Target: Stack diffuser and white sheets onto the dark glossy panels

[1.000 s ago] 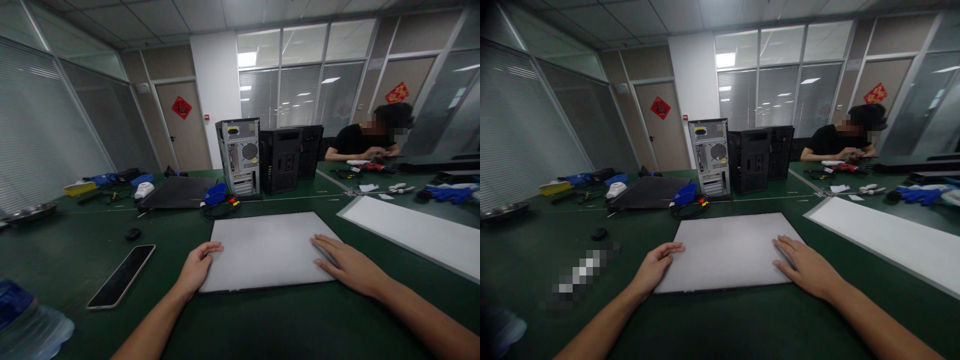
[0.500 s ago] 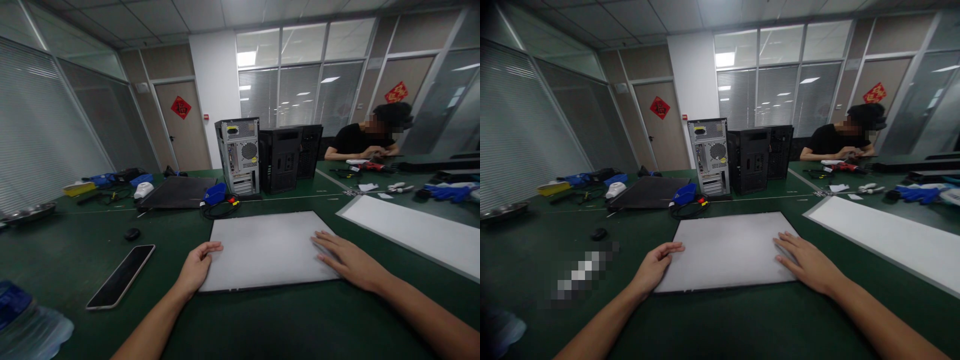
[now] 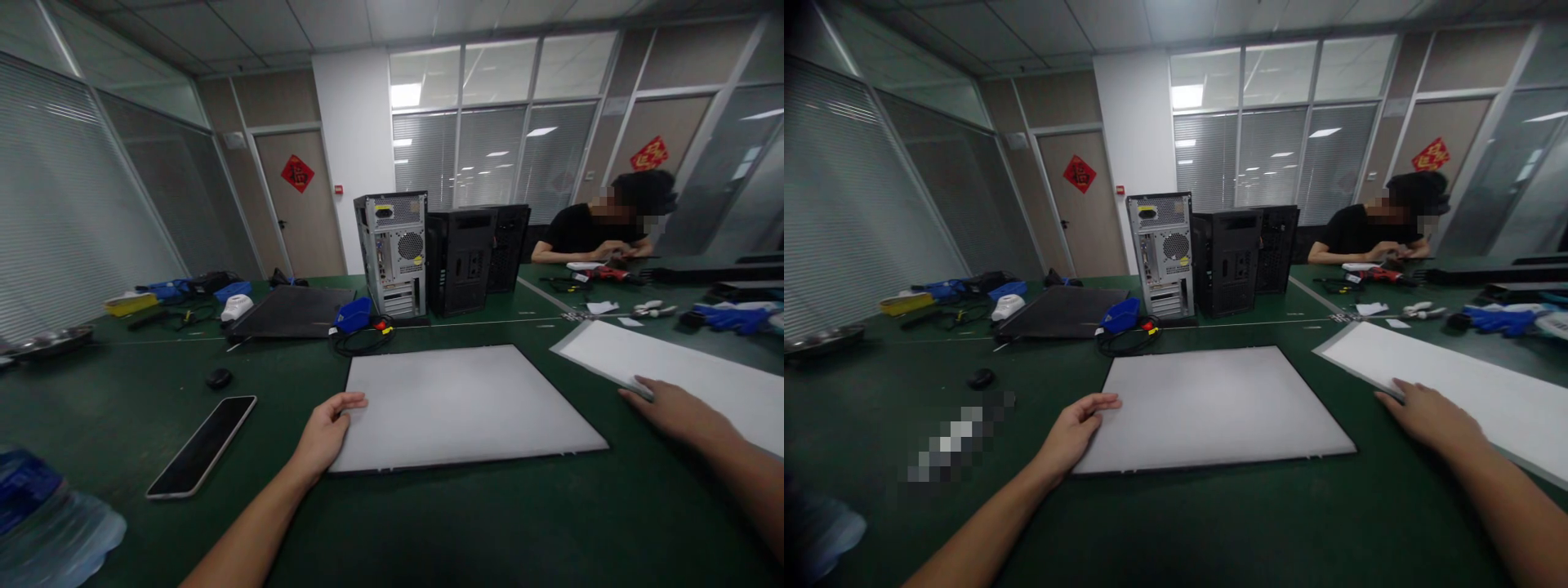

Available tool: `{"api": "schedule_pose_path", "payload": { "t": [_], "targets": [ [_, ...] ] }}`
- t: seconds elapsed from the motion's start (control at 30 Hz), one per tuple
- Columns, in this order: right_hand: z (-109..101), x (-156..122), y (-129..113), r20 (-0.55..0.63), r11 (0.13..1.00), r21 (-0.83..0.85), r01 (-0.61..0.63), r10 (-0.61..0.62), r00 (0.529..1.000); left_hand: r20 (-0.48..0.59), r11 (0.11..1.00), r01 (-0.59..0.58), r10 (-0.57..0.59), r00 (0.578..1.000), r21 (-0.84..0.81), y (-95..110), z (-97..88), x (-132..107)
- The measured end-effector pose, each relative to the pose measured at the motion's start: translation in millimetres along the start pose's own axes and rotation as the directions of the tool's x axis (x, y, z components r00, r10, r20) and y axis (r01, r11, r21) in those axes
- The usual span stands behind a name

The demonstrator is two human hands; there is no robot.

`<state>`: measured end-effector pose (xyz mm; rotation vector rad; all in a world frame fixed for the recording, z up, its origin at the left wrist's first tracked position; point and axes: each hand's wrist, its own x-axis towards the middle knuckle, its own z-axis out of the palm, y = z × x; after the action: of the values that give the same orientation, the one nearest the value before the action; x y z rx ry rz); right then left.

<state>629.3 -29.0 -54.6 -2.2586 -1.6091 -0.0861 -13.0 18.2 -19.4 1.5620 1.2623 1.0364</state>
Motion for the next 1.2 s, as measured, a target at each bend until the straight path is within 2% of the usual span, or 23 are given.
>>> {"api": "schedule_pose_path", "payload": {
  "t": [0.1,0.17,0.37,0.47,0.6,0.67,0.7,0.8,0.83,0.87,0.9,1.0,1.07,1.13,1.2],
  "targets": [
    [-1.0,-1.6,-5.2,0.068,0.995,-0.043,-0.086,0.089,0.994,0.002,1.000,-0.005,0.005,1.000,-0.003,0.1,-0.4,0.4],
    [-6.0,-5.1,-16.6,0.090,0.995,-0.063,-0.083,0.089,0.992,0.004,1.000,-0.004,0.004,1.000,-0.007,-0.2,-0.5,0.6],
    [-30.4,-22.0,-64.1,0.024,0.990,-0.114,-0.080,0.083,0.996,0.008,1.000,-0.001,0.001,1.000,-0.010,-0.5,-0.4,0.0],
    [-37.5,-31.5,-95.9,0.006,0.996,-0.094,0.000,0.001,1.000,0.011,1.000,0.000,0.000,1.000,-0.010,-0.5,-0.2,0.1],
    [-39.4,-50.3,-145.2,0.043,0.978,-0.014,0.210,-0.209,0.977,0.008,1.000,-0.005,0.006,1.000,-0.009,-1.7,0.0,1.5],
    [-40.5,-63.3,-168.7,0.076,0.946,0.031,0.321,-0.323,0.943,0.007,1.000,-0.005,0.005,1.000,-0.008,-2.2,0.0,2.1],
    [-41.7,-69.8,-179.1,0.102,0.917,0.064,0.394,-0.399,0.911,0.007,1.000,-0.004,0.004,1.000,-0.008,-2.3,0.0,2.2],
    [-46.1,-84.8,-200.5,0.183,0.766,0.191,0.614,-0.642,0.745,0.007,1.000,0.006,-0.005,1.000,-0.008,-1.8,0.0,1.7],
    [-47.0,-86.8,-203.4,0.196,0.726,0.216,0.653,-0.688,0.699,0.006,1.000,0.009,-0.008,1.000,-0.008,-1.4,0.1,1.4],
    [-47.4,-87.1,-204.0,0.200,0.712,0.217,0.668,-0.702,0.683,0.005,1.000,0.011,-0.011,1.000,-0.007,-0.9,0.2,1.2],
    [-47.0,-85.8,-202.4,0.194,0.727,0.193,0.659,-0.687,0.701,0.003,1.000,0.013,-0.013,1.000,-0.005,-0.4,0.4,1.0],
    [-43.1,-75.4,-188.3,0.145,0.850,0.041,0.525,-0.525,0.839,0.001,1.000,0.014,-0.014,1.000,-0.002,1.2,0.9,0.6],
    [-39.9,-67.8,-176.8,0.113,0.909,-0.034,0.414,-0.408,0.906,0.002,1.000,0.014,-0.014,1.000,0.000,2.4,1.0,0.2],
    [-37.5,-62.9,-168.6,0.103,0.936,-0.063,0.346,-0.339,0.935,0.003,1.000,0.014,-0.014,1.000,0.002,3.4,1.0,-0.5],
    [-35.5,-61.7,-165.9,0.107,0.945,-0.058,0.323,-0.316,0.943,0.005,1.000,0.016,-0.016,1.000,0.002,4.1,0.8,-1.1]
  ]
}}
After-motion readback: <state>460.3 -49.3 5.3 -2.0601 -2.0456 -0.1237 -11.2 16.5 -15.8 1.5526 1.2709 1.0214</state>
